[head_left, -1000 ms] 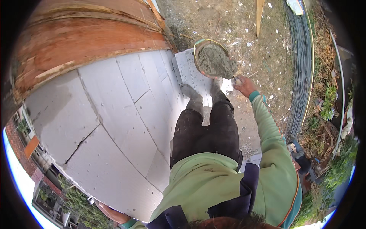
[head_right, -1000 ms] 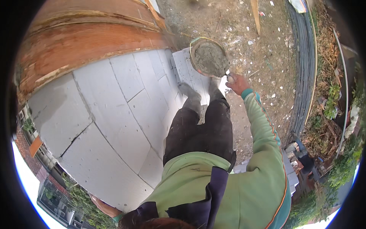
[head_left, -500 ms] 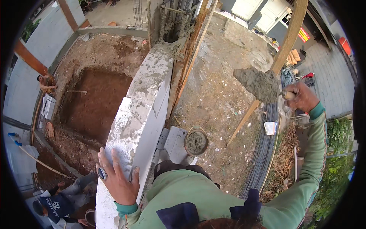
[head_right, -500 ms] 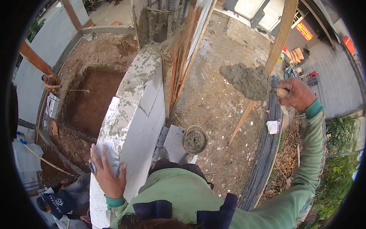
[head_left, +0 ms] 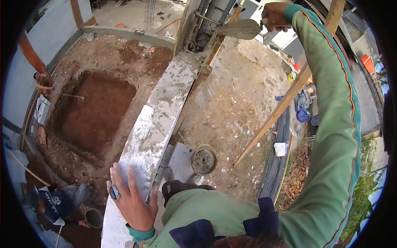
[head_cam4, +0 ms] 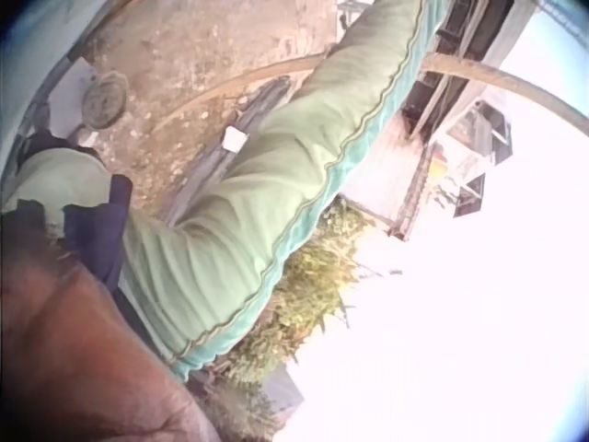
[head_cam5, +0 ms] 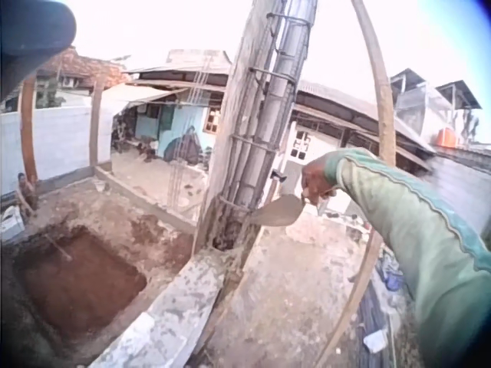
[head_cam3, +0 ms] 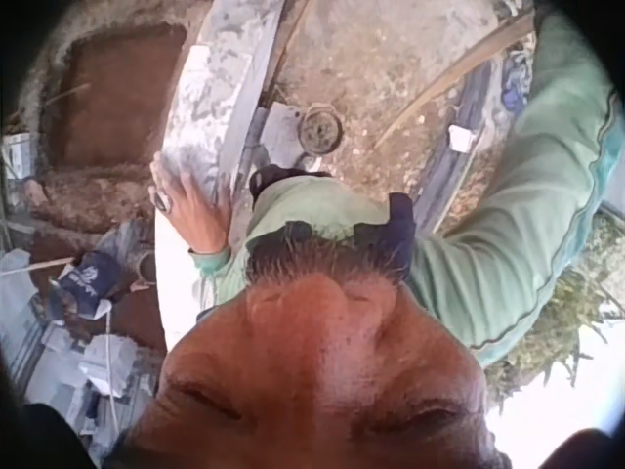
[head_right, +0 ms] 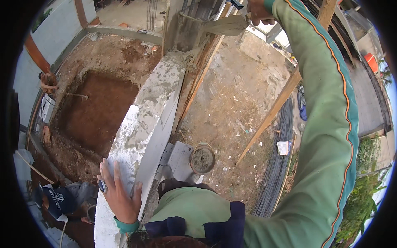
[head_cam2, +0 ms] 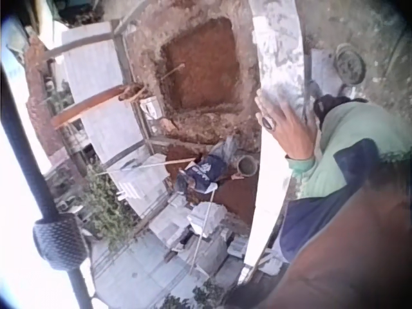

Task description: The person applies wet cement mortar to the top of a concrete block wall using a trowel, scooping mortar from a bucket and spreading it onto the wall and into a vertical rebar column.

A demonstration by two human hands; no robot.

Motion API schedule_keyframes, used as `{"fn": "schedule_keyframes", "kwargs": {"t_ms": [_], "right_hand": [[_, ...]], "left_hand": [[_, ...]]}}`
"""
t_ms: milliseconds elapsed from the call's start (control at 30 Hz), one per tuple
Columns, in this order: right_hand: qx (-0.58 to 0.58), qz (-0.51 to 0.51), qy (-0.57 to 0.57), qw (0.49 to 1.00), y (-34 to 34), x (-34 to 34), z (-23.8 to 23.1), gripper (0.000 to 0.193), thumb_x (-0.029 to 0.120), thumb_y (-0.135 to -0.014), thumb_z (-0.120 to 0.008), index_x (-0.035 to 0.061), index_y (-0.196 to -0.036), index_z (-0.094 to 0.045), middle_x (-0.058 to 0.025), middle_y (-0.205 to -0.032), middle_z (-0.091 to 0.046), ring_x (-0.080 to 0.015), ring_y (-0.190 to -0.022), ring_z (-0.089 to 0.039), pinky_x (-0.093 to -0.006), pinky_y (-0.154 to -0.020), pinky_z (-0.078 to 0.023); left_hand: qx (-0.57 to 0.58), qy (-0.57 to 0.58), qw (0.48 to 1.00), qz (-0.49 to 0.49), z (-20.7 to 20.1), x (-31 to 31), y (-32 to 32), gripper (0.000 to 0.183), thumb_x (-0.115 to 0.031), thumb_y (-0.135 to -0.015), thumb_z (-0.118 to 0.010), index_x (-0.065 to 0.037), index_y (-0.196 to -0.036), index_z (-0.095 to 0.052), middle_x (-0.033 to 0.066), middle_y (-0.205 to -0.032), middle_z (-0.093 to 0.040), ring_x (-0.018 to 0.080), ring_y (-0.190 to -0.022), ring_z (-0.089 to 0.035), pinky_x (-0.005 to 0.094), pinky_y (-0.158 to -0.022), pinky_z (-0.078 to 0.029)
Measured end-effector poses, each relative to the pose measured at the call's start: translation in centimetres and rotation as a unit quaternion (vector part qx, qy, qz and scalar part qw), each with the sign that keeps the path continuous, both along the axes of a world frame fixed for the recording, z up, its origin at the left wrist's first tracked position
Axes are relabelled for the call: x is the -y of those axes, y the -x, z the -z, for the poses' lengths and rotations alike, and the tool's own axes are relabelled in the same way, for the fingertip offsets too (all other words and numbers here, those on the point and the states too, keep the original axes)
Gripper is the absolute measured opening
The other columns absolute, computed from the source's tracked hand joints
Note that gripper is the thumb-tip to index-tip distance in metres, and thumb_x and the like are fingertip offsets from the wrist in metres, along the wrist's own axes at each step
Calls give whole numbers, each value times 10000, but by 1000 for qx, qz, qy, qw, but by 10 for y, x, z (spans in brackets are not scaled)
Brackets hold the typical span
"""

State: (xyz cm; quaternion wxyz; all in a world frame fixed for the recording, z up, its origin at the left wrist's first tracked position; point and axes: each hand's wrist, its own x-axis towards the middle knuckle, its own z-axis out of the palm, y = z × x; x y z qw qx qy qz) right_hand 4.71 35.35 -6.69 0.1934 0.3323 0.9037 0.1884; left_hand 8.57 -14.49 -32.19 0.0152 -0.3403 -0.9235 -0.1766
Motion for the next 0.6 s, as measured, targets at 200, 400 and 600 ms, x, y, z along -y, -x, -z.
{"fn": "schedule_keyframes", "kwargs": {"t_ms": [200, 400, 600], "right_hand": [[-132, -107, 120, 978, -165, -48, 122, 268, 232, -860, -654, 62, -1068, -658, -119, -926, -631, -224, -753, -621, -350, -639, -530], [-32, -255, 260, 931, -355, -23, 472, 351, 186, -819, -662, 99, -1157, -637, -170, -1212, -624, -373, -1012, -629, -444, -845, -526], [-29, 410, 406, 816, -430, 109, 790, 342, 296, -893, -567, 40, -1110, -629, -239, -1088, -660, -426, -1035, -628, -502, -918, -489]], "left_hand": [[-19, 11, 998, -54, 8, -4, -1, 747, -458, -915, -573, -17, -1474, -348, 252, -1523, -301, 433, -1425, -269, 540, -1152, -205], [10, -95, 986, -134, 29, 15, 15, 754, -558, -991, -408, -5, -1494, -315, 212, -1521, -342, 337, -1421, -315, 445, -1166, -223], [-30, 45, 971, -235, 33, -30, 18, 753, -600, -986, -250, -49, -1494, -325, 205, -1525, -317, 337, -1422, -313, 511, -1171, -267]]}}
